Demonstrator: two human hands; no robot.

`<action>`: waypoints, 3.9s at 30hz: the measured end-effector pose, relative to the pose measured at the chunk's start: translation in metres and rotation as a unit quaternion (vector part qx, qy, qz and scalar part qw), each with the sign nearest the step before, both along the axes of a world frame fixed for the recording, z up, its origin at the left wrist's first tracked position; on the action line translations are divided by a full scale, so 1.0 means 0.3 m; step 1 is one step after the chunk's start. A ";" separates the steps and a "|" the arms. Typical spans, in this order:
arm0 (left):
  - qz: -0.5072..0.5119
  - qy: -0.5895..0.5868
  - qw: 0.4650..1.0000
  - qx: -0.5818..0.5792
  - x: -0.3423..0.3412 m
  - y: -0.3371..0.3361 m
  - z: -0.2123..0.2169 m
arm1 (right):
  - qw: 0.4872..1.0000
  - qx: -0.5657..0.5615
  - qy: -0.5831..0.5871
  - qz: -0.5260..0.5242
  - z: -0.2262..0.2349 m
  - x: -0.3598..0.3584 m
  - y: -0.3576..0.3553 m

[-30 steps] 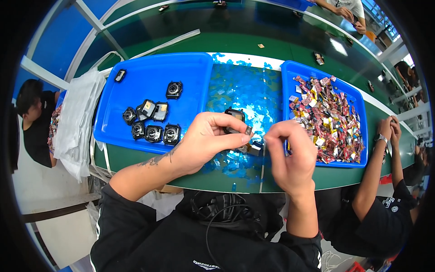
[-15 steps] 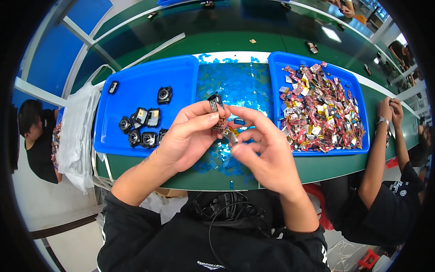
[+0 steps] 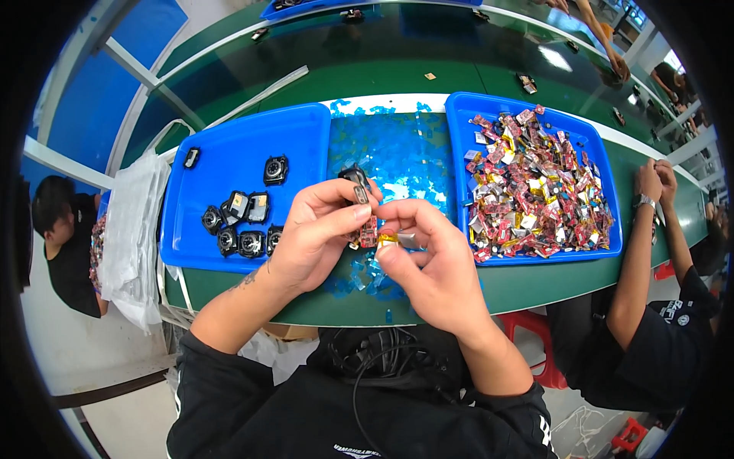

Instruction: Assembling small electronic modules at a factory production line workbench.

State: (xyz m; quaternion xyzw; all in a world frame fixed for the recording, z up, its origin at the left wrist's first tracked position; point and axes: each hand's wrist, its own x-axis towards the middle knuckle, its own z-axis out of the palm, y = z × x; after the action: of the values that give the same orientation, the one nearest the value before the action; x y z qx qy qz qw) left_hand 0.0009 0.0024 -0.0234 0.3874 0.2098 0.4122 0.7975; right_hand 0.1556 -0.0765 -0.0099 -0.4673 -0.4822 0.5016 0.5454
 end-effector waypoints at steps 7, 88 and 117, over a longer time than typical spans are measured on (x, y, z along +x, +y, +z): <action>-0.039 0.011 0.999 -0.016 0.000 -0.014 0.000 | 0.986 -0.091 0.137 -0.032 0.029 -0.013 0.024; 0.067 0.243 0.897 0.363 0.015 -0.043 0.019 | 0.994 0.037 0.063 -0.077 -0.008 0.020 -0.058; 0.029 0.199 0.944 0.262 0.010 -0.042 0.009 | 0.989 0.032 0.114 -0.088 -0.009 0.012 -0.046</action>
State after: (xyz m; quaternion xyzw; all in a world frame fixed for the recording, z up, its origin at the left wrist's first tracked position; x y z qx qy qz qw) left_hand 0.0039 -0.0103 -0.0208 0.6504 0.2604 0.3899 0.5976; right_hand 0.1591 -0.0904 -0.0126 -0.4297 -0.3895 0.4863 0.6536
